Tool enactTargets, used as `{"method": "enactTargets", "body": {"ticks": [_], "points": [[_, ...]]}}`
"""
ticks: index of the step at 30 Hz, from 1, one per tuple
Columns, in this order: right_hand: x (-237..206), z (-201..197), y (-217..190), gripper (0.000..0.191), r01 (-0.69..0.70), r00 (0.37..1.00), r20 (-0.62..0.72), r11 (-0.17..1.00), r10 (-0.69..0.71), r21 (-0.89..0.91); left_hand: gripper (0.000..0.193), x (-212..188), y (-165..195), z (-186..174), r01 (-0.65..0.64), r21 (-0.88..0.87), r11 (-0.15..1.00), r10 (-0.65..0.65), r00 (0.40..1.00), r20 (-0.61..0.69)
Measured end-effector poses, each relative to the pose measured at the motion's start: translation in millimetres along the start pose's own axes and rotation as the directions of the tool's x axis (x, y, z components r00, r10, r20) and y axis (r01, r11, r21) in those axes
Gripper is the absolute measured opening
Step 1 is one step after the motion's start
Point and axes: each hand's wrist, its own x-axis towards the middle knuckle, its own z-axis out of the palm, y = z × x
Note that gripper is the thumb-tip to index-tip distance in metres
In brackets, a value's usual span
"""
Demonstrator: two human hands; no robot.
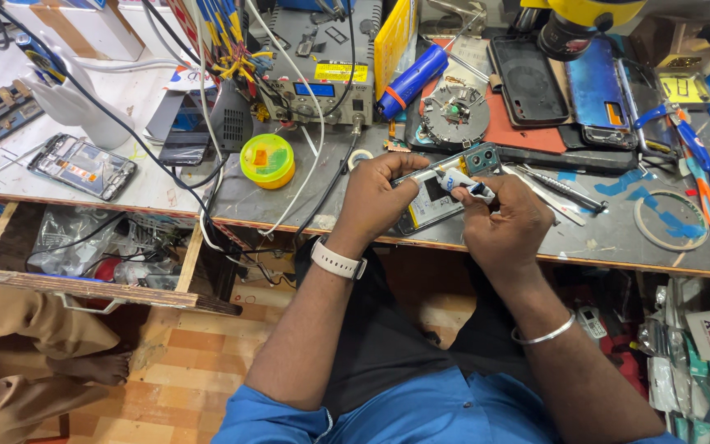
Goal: The person uses a screwdriver to remove screws from the back of a disassembled smartphone. They then use a small cloth to wipe the camera module area and continue unscrewing components. The phone remains open on the workbench throughout.
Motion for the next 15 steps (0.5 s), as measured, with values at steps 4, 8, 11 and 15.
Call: {"method": "enactTargets", "body": {"ticks": [4, 8, 11, 15], "points": [[0.0, 0.9, -2.7, 0.019, 0.003, 1.0, -0.001, 1.0, -0.003, 0.02, 0.033, 0.3, -0.4, -0.1, 0.01, -0.034, 0.999, -0.01, 1.0, 0.008], [-1.2, 3.8, -7.6, 0.019, 0.027, 0.999, 0.025, 0.999, -0.027, 0.036, 0.032, 0.6, -1.9, -0.8, -0.013, 0.009, 1.0, 0.013, 1.0, 0.006], [-0.3, 4.5, -8.9, 0.02, 0.01, 0.998, 0.053, 0.997, -0.014, 0.071, 0.033, 1.1, -3.5, -1.0, 0.006, -0.034, 0.999, -0.006, 1.0, 0.008], [2.6, 3.4, -8.0, 0.021, 0.035, 0.997, 0.062, 0.997, -0.04, 0.075, 0.032, 2.0, -4.8, -0.4, 0.006, -0.044, 0.999, -0.006, 1.0, 0.011]]}}
